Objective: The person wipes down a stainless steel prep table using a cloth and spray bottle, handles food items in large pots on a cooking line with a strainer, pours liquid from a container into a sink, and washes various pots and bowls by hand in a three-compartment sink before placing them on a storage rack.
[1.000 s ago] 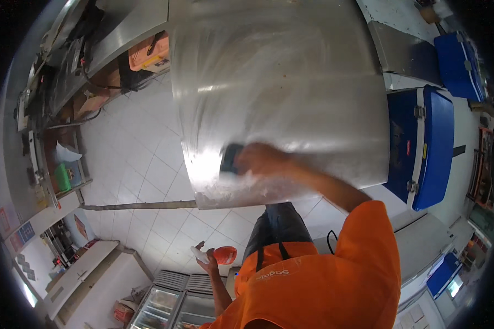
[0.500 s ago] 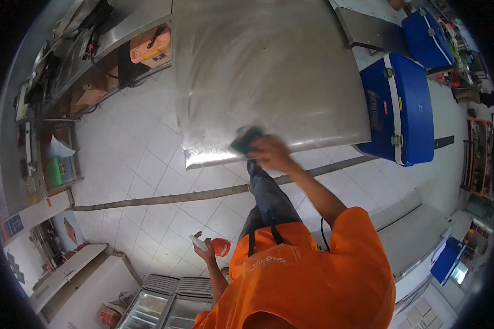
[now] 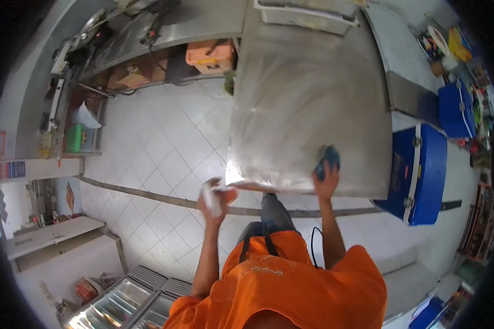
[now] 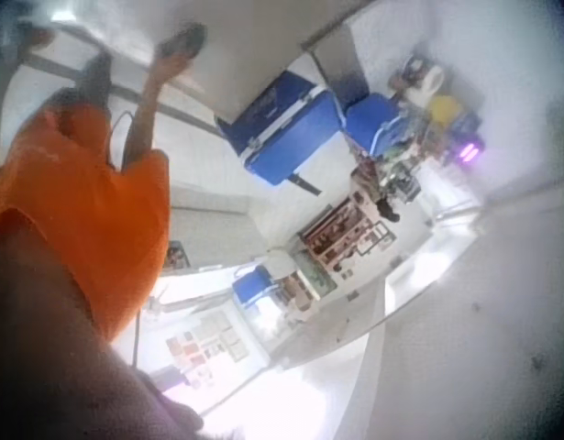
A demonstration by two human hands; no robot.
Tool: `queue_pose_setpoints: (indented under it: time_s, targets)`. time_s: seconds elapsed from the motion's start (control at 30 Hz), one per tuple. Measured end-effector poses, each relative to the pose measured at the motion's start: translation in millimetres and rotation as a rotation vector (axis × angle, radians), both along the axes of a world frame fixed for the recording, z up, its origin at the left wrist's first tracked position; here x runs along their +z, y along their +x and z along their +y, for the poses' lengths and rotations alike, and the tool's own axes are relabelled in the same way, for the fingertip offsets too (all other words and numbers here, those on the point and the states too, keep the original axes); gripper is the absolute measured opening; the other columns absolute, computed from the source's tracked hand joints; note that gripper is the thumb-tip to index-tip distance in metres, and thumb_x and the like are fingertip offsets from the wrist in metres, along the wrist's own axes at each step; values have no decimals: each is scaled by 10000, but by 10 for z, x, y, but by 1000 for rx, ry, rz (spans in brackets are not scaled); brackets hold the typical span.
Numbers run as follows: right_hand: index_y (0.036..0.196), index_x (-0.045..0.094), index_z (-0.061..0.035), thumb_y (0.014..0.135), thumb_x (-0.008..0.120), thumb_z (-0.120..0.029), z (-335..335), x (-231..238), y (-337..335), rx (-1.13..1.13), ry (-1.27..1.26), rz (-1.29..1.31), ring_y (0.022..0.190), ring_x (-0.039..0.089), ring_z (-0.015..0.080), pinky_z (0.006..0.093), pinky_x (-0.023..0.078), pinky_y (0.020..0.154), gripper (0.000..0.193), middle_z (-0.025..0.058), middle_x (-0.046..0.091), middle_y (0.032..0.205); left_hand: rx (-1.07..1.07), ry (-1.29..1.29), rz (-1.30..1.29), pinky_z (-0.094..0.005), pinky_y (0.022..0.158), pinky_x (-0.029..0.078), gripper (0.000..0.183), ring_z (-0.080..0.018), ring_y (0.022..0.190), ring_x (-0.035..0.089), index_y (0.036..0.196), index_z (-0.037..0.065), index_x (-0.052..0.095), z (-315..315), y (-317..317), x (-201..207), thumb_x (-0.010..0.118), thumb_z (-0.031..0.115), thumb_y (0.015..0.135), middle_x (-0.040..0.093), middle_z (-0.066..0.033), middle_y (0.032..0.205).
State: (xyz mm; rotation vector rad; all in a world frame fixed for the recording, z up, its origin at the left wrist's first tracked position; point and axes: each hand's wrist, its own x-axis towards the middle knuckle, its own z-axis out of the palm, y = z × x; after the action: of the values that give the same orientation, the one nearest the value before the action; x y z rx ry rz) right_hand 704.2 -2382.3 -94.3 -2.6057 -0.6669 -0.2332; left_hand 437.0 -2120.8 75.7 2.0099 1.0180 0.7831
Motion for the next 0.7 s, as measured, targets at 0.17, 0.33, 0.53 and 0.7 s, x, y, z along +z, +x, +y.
queue_pose_setpoints:
  time_s: [0.17, 0.33, 0.53, 0.7]
  targets:
    - [1297, 515, -211, 654, 724, -298, 68, 267, 75, 141, -93, 204, 1231, 435, 402, 516, 316, 1040, 682, 249, 452, 1331, -332, -762, -454, -254, 715, 489, 310, -107, 830, 594, 1141, 36, 555, 184, 1223, -354, 563, 8, 833, 626, -79, 967]
    - [1336, 450, -135, 668, 728, -280, -57, 399, 252, 164, -177, 178, 1241, 423, 405, 539, 312, 1002, 738, 243, 445, 1336, -527, -199, -142, -423, 867, 414, 592, -319, 1040, 562, 1251, 54, 470, 220, 1577, -652, 676, 18, 697, 549, -126, 1205]
    - [1304, 494, -107, 691, 732, -279, 130, 231, -32, -8, -277, -27, 1242, 439, 395, 526, 336, 977, 679, 223, 476, 1331, -606, -250, -182, -422, 955, 392, 754, -338, 1173, 499, 1351, 42, 392, 507, 1352, -765, 712, 37, 669, 485, -158, 1323]
    - [1281, 517, -100, 798, 655, -220, 504, 194, -569, -407, -141, -58, 1203, 482, 370, 514, 419, 915, 516, 179, 505, 1298, -818, -218, -243, -416, 975, 396, 791, -339, 1203, 476, 1421, 76, 319, 1330, 508, -558, 690, 73, 723, 407, -168, 1400]
